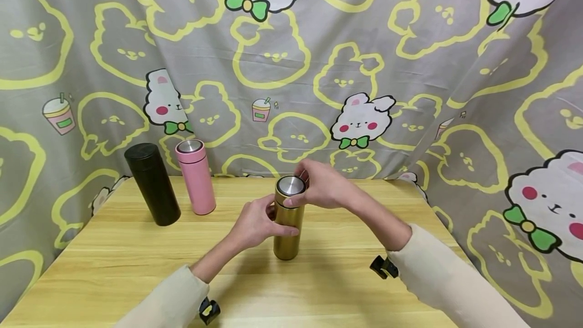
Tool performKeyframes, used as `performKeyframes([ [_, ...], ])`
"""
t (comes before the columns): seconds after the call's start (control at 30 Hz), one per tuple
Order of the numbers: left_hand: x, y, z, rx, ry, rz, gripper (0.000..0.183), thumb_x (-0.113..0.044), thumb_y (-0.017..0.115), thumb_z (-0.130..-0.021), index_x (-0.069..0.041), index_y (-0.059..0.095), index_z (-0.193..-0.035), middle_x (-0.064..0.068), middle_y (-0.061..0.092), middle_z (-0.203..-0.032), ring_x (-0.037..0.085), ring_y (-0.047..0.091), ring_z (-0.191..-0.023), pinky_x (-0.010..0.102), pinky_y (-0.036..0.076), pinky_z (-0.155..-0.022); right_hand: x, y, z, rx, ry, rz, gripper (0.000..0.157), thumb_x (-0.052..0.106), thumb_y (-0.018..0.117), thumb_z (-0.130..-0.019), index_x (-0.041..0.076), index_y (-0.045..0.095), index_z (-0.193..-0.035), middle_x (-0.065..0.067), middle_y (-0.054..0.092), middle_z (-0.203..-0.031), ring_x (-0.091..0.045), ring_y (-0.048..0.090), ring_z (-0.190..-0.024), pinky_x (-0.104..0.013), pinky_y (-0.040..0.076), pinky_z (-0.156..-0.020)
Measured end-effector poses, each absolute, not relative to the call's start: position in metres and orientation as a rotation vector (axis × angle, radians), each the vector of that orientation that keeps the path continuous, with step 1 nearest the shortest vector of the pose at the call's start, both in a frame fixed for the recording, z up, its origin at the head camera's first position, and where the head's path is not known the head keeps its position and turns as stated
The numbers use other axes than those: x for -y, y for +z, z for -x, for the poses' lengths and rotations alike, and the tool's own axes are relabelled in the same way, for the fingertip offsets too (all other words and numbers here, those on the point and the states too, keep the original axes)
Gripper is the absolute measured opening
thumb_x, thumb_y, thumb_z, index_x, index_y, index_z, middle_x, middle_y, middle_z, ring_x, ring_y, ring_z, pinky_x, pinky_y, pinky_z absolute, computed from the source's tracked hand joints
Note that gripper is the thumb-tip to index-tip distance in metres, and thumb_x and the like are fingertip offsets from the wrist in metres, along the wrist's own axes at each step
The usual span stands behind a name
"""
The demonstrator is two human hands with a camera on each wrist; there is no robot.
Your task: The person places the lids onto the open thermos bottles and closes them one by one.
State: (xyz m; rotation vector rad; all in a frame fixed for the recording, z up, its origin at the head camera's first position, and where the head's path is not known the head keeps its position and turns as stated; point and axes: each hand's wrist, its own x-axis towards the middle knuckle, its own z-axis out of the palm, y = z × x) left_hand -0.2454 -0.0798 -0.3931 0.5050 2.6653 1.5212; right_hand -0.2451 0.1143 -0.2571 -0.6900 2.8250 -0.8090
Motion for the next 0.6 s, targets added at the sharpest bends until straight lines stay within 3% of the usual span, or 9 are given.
performKeyframes([
  [0.17,0.0794,-0.3923,0.2452,-2.677,1.507,-0.503,0.071,-0.05,0.094,-0.064,-0.025,0.064,-0.123,-0.002,0.076,-0.11,0.013,0.072,-0.1,0.04,0.059,-0.086,-0.115,-0.2585,0.2443,-2.838,-0.8,0.686,0.059,0.038,0.091,-0.075,0.009,0.06,-0.116,-0.003,0.068,-0.099,-0.018,0.063,-0.088,-0.032,0.052,-0.078],
  [0.37,0.0799,-0.3934,0.2456,-2.676,1.508,-0.514,0.069,-0.05,0.094,-0.065,-0.026,0.064,-0.123,-0.003,0.076,-0.112,0.014,0.072,-0.103,0.041,0.058,-0.087,-0.1158,-0.256,0.243,-2.758,-0.795,0.737,0.087,0.029,0.089,-0.078,0.007,0.045,-0.149,-0.012,0.065,-0.13,-0.025,0.063,-0.117,-0.043,0.051,-0.102],
  [0.6,0.0805,-0.3951,0.2464,-2.676,1.507,-0.516,0.071,-0.051,0.093,-0.064,-0.026,0.064,-0.124,-0.002,0.075,-0.114,0.014,0.072,-0.105,0.041,0.058,-0.089,-0.1147,-0.2558,0.244,-2.707,-0.821,0.839,0.07,0.006,0.083,-0.081,0.005,0.052,-0.144,-0.011,0.064,-0.134,-0.023,0.063,-0.119,-0.041,0.05,-0.105],
])
